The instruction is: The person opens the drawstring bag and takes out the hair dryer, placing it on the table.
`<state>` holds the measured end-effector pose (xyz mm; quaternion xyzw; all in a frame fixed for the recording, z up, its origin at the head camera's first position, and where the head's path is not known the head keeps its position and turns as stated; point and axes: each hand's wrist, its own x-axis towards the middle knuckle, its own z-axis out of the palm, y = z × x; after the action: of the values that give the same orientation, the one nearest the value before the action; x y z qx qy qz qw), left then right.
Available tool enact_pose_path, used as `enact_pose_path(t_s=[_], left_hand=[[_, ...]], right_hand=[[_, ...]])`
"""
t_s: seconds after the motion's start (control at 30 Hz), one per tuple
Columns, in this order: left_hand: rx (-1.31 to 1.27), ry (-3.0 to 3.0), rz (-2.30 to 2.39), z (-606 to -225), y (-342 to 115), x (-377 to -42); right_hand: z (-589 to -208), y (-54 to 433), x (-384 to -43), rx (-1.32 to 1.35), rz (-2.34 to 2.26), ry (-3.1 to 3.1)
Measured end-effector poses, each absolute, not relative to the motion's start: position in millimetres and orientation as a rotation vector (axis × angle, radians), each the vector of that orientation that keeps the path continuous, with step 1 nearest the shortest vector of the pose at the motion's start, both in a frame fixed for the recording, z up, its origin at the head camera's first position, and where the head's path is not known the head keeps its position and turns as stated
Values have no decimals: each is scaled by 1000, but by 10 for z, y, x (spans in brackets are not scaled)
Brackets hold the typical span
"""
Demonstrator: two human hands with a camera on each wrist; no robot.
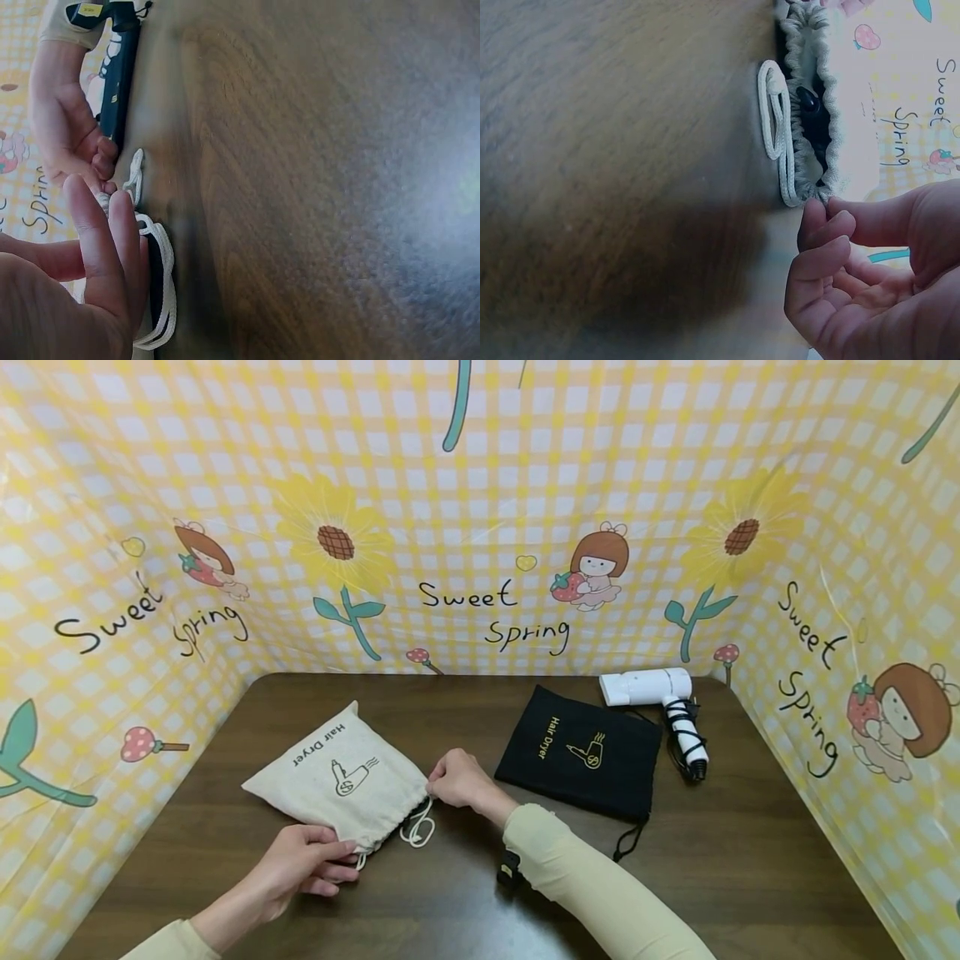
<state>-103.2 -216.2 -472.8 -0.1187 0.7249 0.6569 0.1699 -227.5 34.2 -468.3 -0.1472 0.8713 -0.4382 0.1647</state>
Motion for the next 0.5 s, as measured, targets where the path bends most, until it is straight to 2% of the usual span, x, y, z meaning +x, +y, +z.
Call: enact_pose_path(t_s=[0.5], left_hand=[[-348, 2058, 1890, -4637, -2162, -985]], right_hand=[[-4680, 348, -2305, -397, -1212, 2456]])
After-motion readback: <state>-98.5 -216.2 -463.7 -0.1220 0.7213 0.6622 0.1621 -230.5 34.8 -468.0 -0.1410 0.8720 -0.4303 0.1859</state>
